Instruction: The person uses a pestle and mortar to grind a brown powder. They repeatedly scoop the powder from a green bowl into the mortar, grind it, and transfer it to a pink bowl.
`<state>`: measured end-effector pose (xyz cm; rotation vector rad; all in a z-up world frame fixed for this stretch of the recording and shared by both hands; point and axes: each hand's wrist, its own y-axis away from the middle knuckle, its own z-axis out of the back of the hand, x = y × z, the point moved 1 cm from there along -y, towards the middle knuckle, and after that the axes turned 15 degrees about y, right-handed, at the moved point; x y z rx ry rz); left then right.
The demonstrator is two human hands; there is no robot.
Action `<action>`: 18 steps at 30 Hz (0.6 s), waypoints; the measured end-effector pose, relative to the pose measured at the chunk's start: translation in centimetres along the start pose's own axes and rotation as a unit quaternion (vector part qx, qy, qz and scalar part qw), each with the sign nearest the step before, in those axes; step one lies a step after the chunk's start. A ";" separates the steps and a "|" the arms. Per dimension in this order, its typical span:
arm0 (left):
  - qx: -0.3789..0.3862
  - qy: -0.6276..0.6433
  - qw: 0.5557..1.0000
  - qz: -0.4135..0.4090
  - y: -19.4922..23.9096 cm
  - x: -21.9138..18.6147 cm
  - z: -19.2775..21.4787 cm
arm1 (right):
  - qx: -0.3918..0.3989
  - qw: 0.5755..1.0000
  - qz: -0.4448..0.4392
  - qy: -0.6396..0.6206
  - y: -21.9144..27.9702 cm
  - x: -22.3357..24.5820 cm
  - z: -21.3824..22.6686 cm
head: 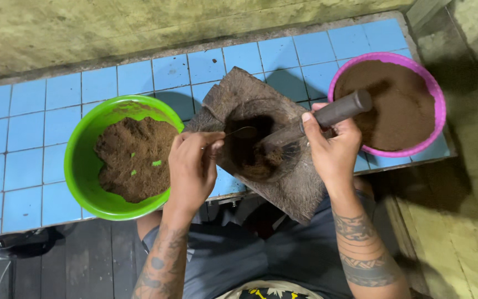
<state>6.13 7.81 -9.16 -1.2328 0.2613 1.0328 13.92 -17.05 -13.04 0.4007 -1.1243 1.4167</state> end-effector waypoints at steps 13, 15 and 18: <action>-0.345 0.157 0.924 0.054 3.5 4.6 8.4 | 0.012 0.999 0.036 0.018 0.0 -0.6 0.1; -0.380 0.091 0.910 0.137 4.1 3.9 9.3 | 0.024 0.999 0.000 0.032 0.1 0.5 0.5; -0.411 0.100 0.895 0.141 6.0 5.9 10.8 | 0.026 0.998 0.003 0.051 0.1 0.8 0.7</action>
